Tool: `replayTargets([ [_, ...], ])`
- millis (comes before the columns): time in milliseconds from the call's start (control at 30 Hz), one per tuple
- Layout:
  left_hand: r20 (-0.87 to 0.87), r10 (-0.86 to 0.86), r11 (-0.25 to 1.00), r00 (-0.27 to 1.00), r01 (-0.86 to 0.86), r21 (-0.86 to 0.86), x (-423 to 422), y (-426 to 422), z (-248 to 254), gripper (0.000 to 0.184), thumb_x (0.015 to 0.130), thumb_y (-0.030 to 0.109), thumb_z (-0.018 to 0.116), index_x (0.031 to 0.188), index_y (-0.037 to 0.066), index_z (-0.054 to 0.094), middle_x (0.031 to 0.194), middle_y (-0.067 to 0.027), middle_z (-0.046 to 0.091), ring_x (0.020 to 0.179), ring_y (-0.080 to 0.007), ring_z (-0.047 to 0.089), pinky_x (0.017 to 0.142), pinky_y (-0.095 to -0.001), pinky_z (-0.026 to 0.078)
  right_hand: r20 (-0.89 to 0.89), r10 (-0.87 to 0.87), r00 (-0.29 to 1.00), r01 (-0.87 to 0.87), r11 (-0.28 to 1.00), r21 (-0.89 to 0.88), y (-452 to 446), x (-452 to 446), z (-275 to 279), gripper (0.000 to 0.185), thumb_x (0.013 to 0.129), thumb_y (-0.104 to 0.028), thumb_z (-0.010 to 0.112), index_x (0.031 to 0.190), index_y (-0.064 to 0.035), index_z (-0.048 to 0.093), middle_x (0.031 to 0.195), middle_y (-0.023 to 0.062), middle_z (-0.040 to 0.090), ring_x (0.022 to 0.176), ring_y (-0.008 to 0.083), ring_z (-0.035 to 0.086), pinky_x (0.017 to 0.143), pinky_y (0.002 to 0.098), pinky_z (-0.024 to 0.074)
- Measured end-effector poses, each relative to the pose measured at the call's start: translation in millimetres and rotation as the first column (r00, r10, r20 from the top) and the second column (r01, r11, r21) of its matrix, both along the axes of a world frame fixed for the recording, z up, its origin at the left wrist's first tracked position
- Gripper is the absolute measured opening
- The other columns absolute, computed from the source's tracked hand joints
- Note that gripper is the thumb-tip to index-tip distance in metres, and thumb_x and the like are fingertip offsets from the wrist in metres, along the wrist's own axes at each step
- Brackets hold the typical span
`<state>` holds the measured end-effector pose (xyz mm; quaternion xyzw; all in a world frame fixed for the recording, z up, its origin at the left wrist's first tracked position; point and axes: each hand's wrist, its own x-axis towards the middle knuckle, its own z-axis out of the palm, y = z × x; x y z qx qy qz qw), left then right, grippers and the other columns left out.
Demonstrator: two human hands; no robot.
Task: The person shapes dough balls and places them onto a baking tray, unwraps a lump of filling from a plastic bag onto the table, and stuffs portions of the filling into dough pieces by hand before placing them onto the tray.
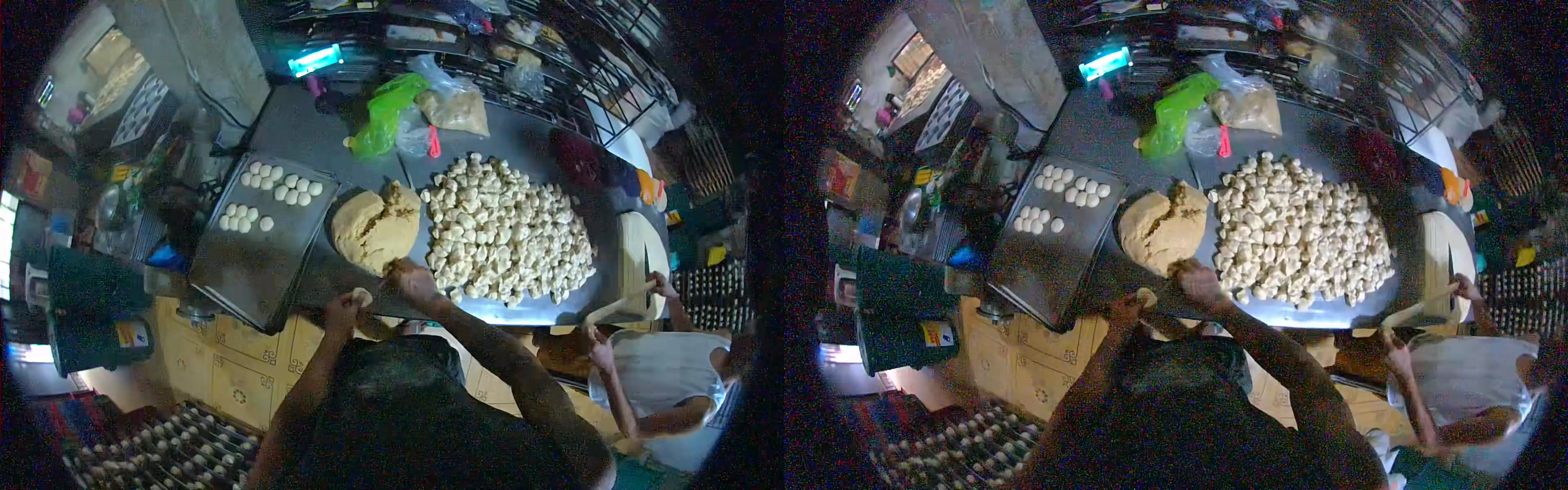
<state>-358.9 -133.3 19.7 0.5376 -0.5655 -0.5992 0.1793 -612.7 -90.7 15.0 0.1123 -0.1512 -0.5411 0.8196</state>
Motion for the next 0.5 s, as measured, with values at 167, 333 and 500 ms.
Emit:
replayTargets([
  [167,-0.273,0.342,0.852,0.899,-0.175,0.493,-35.7,-4.9,39.4,0.032,0.089,0.024,0.072,0.108,-0.001,0.070,0.097,-0.0114,0.071,0.094,-0.0240,0.066,0.083,-0.0347,0.051,-0.550,-0.243,-0.799,-0.230,0.969,-0.094,-0.4,7.2,67.1,0.033,0.092,-0.020,0.054,0.120,-0.0038,0.057,0.128,0.0160,0.058,0.113,0.0315,0.056,0.087,0.0396,0.0516],
  [333,-0.199,-0.152,0.969,0.968,0.106,-0.225,-53.2,-30.5,-4.3,0.043,0.095,0.044,0.062,0.115,0.006,0.065,0.100,-0.0040,0.066,0.089,-0.0197,0.062,0.082,-0.0331,0.051,-0.296,-0.171,-0.940,0.036,0.812,-0.582,8.2,57.5,42.7,0.026,0.091,-0.013,0.061,0.113,0.0019,0.062,0.105,0.0135,0.068,0.094,0.0303,0.064,0.080,0.0362,0.0528],
  [500,-0.194,0.149,0.979,0.970,-0.118,0.164,-57.6,-53.5,54.3,0.026,0.090,0.016,0.071,0.108,-0.003,0.069,0.088,-0.0045,0.070,0.082,-0.0175,0.066,0.076,-0.0328,0.055,-0.545,-0.090,-0.834,0.158,0.907,-0.390,-7.3,69.8,59.0,0.035,0.092,-0.016,0.064,0.120,0.0050,0.059,0.102,0.0114,0.069,0.092,0.0243,0.066,0.079,0.0324,0.0539],
])
